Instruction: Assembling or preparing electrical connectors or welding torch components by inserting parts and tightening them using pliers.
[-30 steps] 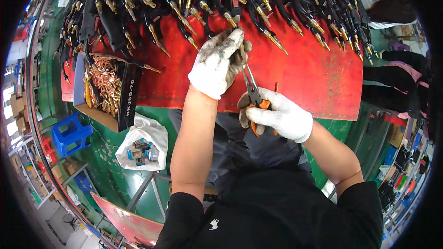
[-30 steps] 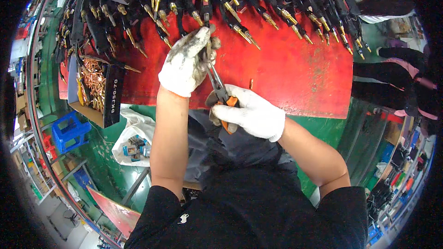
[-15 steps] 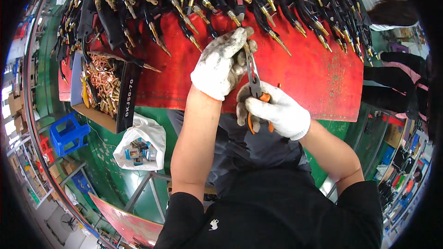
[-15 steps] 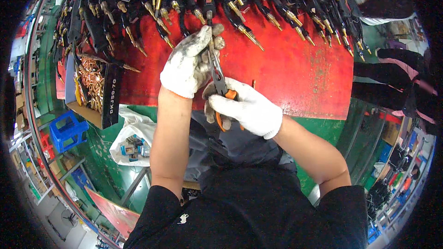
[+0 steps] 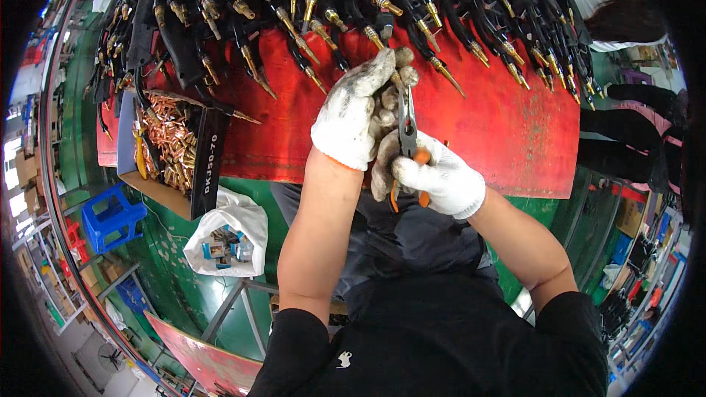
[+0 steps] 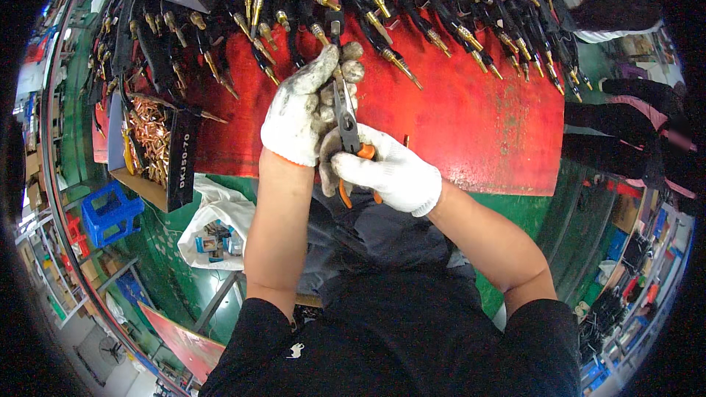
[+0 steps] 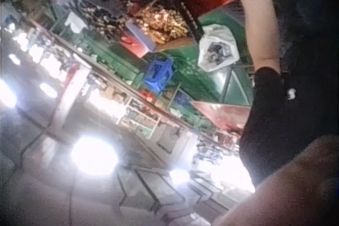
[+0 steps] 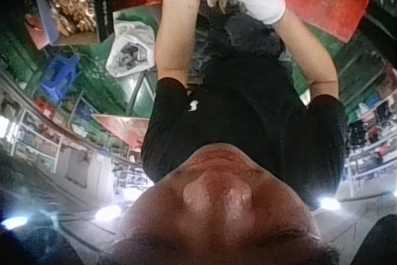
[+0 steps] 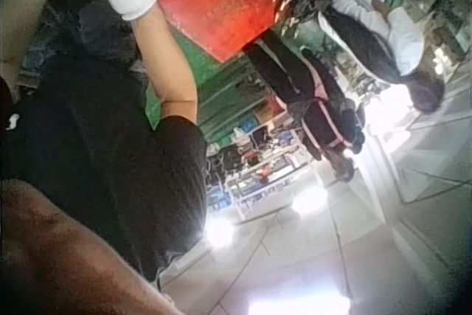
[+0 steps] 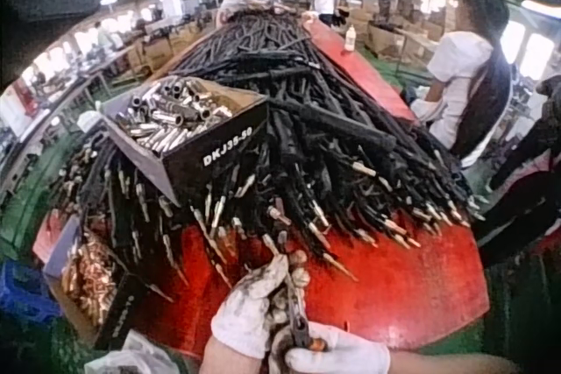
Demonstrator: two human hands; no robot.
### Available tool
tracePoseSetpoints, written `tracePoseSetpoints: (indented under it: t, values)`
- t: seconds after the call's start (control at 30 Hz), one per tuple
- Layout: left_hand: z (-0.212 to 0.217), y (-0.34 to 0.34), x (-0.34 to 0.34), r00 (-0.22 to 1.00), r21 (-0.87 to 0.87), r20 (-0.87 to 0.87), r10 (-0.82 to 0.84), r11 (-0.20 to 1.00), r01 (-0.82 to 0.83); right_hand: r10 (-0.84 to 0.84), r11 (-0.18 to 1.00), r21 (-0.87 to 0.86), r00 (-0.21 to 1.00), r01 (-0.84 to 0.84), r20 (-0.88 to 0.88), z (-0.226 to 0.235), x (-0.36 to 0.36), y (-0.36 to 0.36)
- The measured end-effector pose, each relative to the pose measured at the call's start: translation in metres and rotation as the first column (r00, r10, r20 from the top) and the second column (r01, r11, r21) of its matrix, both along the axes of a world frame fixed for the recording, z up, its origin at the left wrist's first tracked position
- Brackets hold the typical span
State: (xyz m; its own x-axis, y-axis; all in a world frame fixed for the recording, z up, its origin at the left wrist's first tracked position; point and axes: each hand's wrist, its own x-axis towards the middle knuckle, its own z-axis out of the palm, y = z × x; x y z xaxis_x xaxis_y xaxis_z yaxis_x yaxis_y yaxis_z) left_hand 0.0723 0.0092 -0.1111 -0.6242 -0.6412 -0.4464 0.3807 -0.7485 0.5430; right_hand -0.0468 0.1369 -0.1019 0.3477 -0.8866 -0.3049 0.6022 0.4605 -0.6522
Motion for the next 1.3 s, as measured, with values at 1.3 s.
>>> tracePoseSetpoints:
  t: [1.3]
  values:
    - [-0.005, -0.010, -0.043, 0.969, 0.078, -0.090, 0.229, 0.972, -0.222, 0.287, 0.951, 0.199, 0.916, -0.237, -0.282, 0.050, -0.052, -0.017]
